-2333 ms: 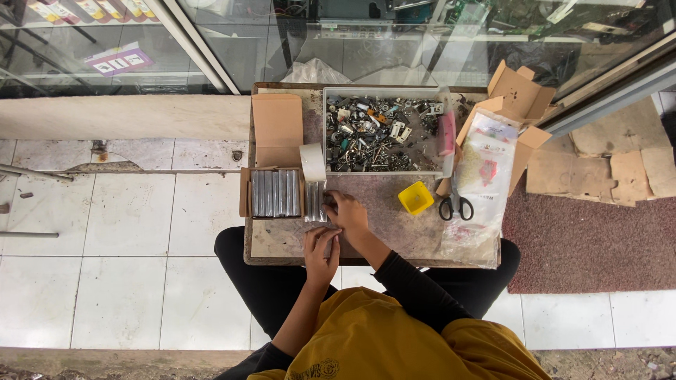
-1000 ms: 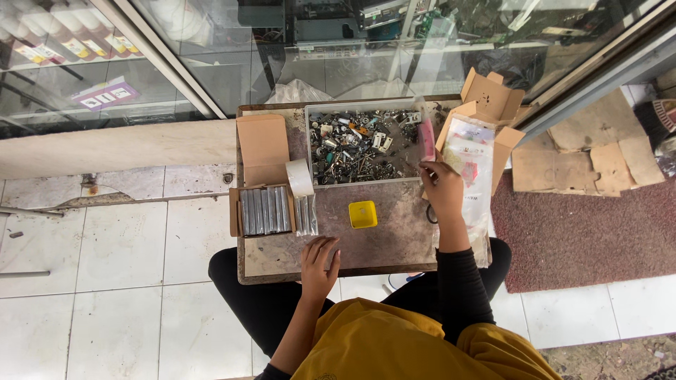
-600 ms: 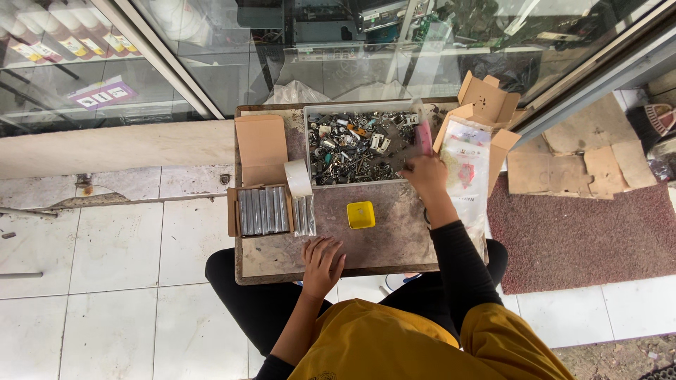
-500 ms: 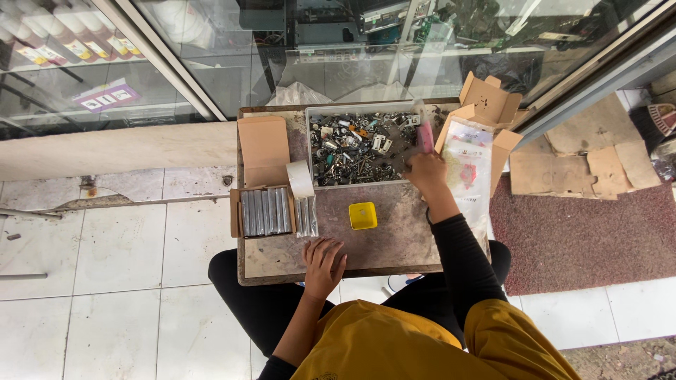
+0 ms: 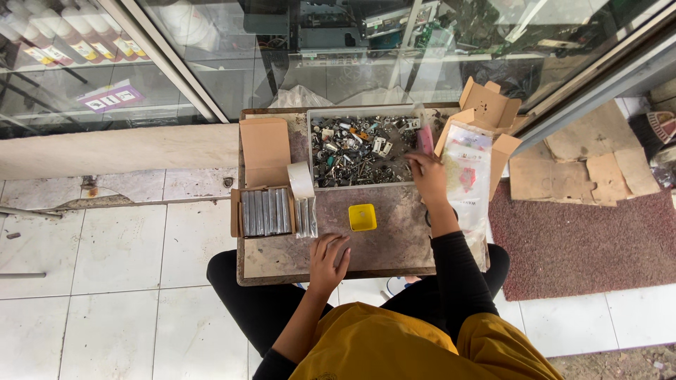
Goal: The person sits on the floor and sorts small metal keychains from a yellow container into clear plastic bags. They use scissors to cut the bags and tape to seal them, then place the packaged items into a cardboard box.
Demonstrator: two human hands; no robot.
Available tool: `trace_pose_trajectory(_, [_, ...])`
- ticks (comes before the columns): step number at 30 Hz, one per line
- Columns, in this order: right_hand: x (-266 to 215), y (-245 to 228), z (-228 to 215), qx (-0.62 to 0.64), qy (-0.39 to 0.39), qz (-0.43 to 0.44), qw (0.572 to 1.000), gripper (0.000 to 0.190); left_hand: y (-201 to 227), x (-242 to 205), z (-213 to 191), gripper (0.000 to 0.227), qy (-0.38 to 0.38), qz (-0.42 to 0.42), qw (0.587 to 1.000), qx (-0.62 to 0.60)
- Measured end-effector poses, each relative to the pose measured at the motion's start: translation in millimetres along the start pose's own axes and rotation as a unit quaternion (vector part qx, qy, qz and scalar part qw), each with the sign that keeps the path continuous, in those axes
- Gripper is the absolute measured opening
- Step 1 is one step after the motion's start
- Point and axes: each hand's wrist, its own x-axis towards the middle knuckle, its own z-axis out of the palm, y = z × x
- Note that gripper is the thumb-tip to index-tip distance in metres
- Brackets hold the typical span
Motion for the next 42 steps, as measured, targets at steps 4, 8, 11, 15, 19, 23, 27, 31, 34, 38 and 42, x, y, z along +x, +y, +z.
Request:
trace_pose_trajectory(4, [3,-12,5,0.042,0.006,-0.003,0.999,0.022,-7,56,32,0.030,-0.018,0.037,0.997,-0.059])
trace_pose_trajectory(8, [15,-9,12,0.390,-0.012,0.160,0.907,0.024,-11,141,59,0.028,0.002,-0.029,0.987,-0.157])
trace_pose_trajectory(11, [21,-11,13,0.439,-0.009,0.181,0.880,0.025,-19,179,88,0.038,-0.050,-0.085,0.975,-0.201])
trace_pose_trajectory(15, [22,-9,15,0.426,-0.037,0.167,0.889,0.023,-48,186,135,0.036,-0.133,-0.126,0.954,-0.238])
trace_pose_trajectory(19, [22,-17,7,0.412,-0.041,0.156,0.897,0.022,-60,174,143,0.031,-0.166,-0.163,0.946,-0.227])
trace_pose_trajectory(23, [19,-16,10,0.394,-0.068,0.143,0.905,0.020,-51,180,132,0.024,-0.185,-0.191,0.936,-0.230])
trace_pose_trajectory(27, [19,-18,8,0.375,-0.063,0.136,0.915,0.018,-41,188,123,0.021,-0.222,-0.194,0.931,-0.217])
trace_pose_trajectory(31, [17,-5,13,0.306,-0.034,0.110,0.945,0.014,-58,175,137,0.019,-0.230,-0.169,0.947,-0.146])
trace_pose_trajectory(34, [15,-8,10,0.302,0.012,0.134,0.944,0.015,-60,172,140,0.004,-0.160,-0.110,0.975,-0.107])
trace_pose_trajectory(38, [14,-16,8,0.295,0.015,0.143,0.945,0.014,-42,179,124,0.023,0.007,-0.123,0.984,-0.126])
trace_pose_trajectory(42, [13,-15,12,0.334,0.009,0.183,0.925,0.014,-14,188,108,0.060,0.075,-0.075,0.992,-0.062])
